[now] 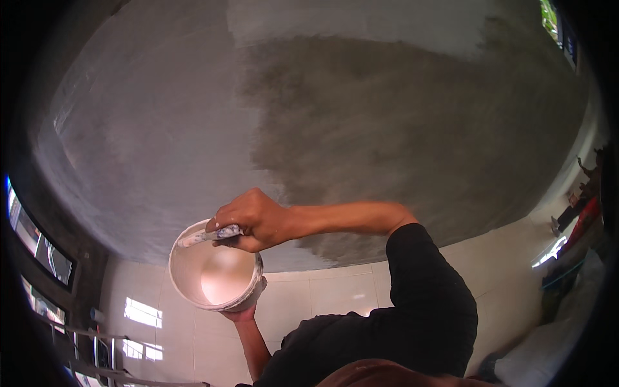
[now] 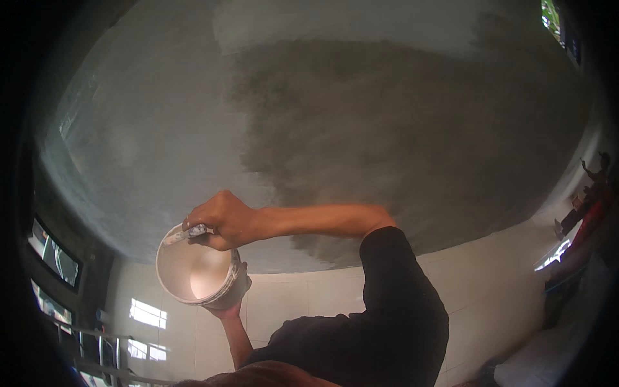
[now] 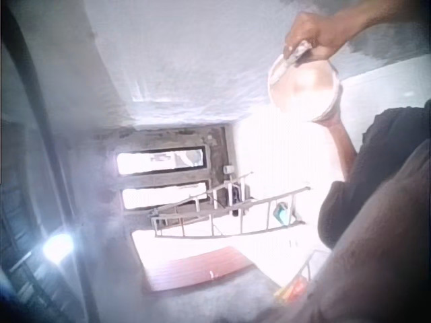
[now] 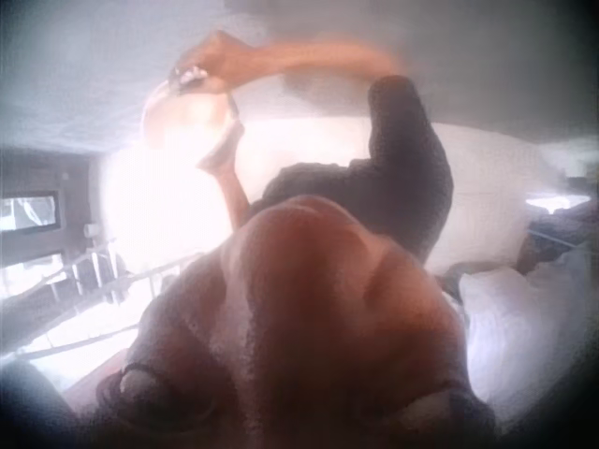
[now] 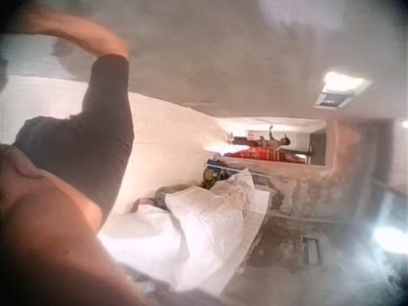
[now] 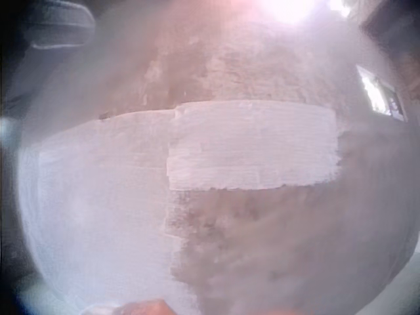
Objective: The person paints a ceiling using a paintbrush and a bucket of white paint. They repeatedly dip the brush into the bucket and apply paint to the ceiling surface in a repetitive manner.
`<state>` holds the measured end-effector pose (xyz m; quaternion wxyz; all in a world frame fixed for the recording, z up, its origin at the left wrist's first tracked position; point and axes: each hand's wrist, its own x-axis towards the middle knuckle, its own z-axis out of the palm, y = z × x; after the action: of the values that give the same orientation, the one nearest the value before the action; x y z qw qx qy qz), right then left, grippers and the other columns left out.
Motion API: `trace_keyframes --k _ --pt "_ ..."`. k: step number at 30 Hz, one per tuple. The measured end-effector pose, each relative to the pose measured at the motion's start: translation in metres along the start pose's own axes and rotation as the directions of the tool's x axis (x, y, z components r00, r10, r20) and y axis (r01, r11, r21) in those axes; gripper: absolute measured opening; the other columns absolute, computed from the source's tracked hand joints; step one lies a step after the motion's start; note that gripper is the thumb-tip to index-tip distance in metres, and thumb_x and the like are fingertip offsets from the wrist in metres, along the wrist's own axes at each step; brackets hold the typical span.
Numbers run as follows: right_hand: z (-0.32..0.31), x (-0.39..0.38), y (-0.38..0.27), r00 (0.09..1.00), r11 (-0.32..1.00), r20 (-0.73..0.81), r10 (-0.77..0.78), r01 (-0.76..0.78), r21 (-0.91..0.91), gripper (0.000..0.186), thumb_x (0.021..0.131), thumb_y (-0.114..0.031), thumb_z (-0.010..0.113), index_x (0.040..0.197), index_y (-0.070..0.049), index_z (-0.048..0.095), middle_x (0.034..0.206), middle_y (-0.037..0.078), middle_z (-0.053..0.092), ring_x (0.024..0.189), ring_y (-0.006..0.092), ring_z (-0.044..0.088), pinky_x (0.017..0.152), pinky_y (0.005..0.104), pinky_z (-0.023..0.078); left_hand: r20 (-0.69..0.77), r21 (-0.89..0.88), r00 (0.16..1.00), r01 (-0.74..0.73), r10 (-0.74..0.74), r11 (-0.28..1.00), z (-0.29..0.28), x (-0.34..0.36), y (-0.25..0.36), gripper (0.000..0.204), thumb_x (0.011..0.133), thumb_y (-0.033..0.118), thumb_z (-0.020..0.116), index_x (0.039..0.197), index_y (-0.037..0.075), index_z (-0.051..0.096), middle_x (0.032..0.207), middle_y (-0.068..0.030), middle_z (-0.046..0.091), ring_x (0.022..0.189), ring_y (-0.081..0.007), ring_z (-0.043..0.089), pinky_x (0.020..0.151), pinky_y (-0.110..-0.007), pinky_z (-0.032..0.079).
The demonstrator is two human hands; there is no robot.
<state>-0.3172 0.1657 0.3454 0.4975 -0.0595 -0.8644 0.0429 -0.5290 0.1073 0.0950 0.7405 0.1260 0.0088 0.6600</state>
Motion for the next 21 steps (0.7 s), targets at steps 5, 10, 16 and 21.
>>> trace_keyframes --k 5,10,16,21 --pt "-0.015 0.016 -0.029 0.993 0.999 -0.11 -0.034 0.03 -0.034 0.017 0.08 -0.011 0.083 0.093 -0.005 0.075 0.079 0.009 0.073 0.062 0.0204 0.068 0.053 0.031 0.049 -0.054 -0.172 0.997 0.038 -0.048 0.984 0.037 -0.001 0.003 0.085 0.094 0.07 0.05 0.156 0.013 0.038 0.159 -0.0203 0.038 0.143 -0.0524 0.033 0.111 -0.076 0.027" --pt "-0.026 0.004 -0.055 0.85 0.829 0.084 0.521 -0.526 0.188 0.018 0.085 -0.014 0.083 0.092 0.001 0.076 0.078 0.008 0.076 0.065 0.0104 0.07 0.055 0.0264 0.05 -0.05 -0.248 0.997 0.048 -0.062 0.968 0.041 0.003 -0.007 0.085 0.096 0.07 0.047 0.157 0.011 0.034 0.161 -0.0175 0.035 0.147 -0.047 0.033 0.118 -0.078 0.019" --pt "-0.016 -0.029 -0.046 0.619 0.448 0.262 0.74 -0.745 0.495 0.021 0.085 -0.015 0.082 0.09 0.005 0.075 0.076 0.01 0.076 0.064 0.0113 0.069 0.055 0.0252 0.05 -0.004 -0.235 0.99 0.135 -0.14 0.963 -0.004 0.004 -0.014 0.099 0.083 0.076 0.062 0.157 0.017 0.036 0.165 -0.0147 0.03 0.147 -0.0452 0.032 0.112 -0.075 0.032" --pt "-0.023 -0.04 -0.045 0.692 0.566 0.102 0.714 -0.658 0.497 0.018 0.086 -0.011 0.08 0.092 0.005 0.075 0.08 0.009 0.077 0.066 0.0137 0.071 0.059 0.0255 0.053 -0.073 -0.113 0.986 0.141 -0.15 0.983 -0.033 0.003 -0.029 0.105 0.078 0.082 0.063 0.159 0.023 0.035 0.167 -0.0097 0.03 0.15 -0.0392 0.032 0.117 -0.072 0.029"
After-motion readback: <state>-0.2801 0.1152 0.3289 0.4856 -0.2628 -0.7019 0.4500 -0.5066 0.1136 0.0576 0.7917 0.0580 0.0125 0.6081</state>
